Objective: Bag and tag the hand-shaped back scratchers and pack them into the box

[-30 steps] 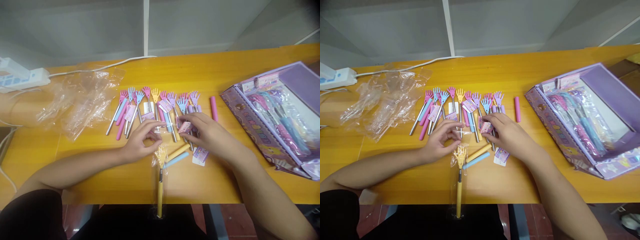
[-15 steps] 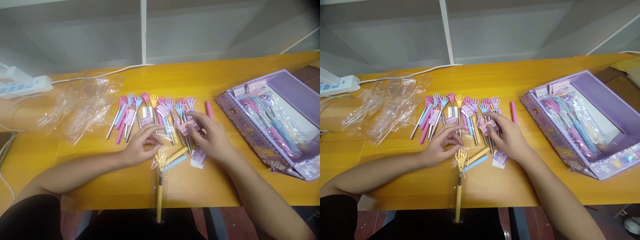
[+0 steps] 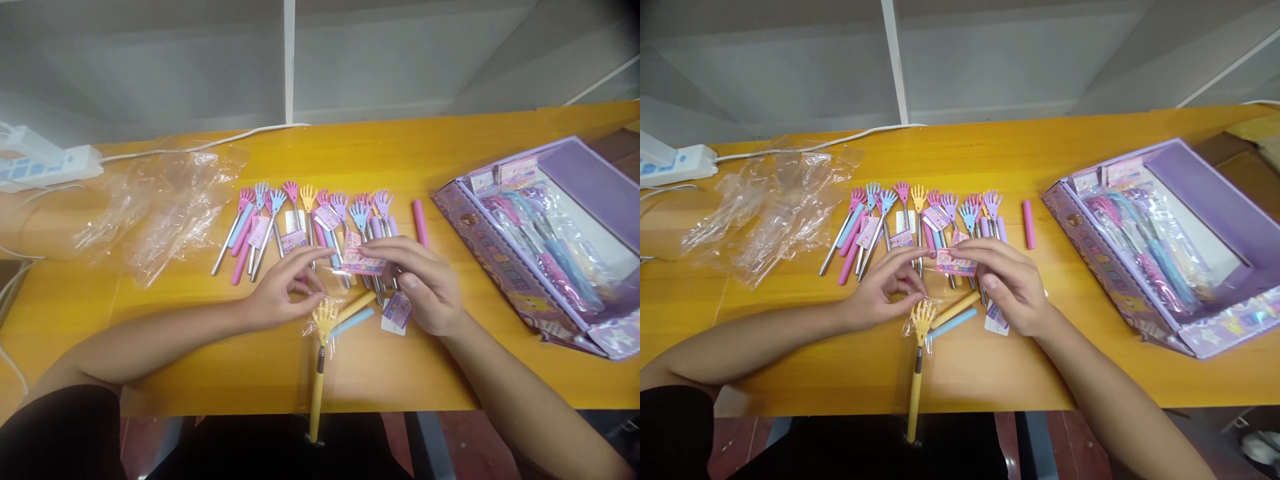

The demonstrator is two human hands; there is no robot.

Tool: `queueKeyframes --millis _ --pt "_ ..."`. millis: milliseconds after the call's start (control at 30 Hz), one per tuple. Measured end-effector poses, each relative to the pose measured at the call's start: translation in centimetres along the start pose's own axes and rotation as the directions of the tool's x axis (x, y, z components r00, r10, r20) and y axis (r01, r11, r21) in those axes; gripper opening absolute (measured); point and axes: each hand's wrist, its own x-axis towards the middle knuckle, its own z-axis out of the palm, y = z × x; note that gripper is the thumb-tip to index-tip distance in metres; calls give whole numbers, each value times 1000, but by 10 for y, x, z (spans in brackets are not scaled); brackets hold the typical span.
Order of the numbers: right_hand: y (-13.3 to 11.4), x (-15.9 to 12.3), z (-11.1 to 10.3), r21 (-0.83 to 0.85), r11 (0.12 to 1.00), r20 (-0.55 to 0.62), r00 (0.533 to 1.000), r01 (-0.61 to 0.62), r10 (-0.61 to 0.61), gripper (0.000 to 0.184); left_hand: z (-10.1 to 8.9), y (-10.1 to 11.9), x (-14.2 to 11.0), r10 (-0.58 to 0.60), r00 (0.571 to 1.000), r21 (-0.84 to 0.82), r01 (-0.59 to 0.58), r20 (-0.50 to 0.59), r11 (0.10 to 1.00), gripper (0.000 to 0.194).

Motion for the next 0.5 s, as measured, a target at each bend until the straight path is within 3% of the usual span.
queueKeyframes --millis 267,500 --pt "-3 2 16 -119 992 -169 983 50 -70 29 1 5 1 -1 999 -13 2 40 1000 75" --pt "-4 1 17 -135 991 -327 944 -1 -43 15 1 5 1 19 996 -15 -17 88 1000 76"
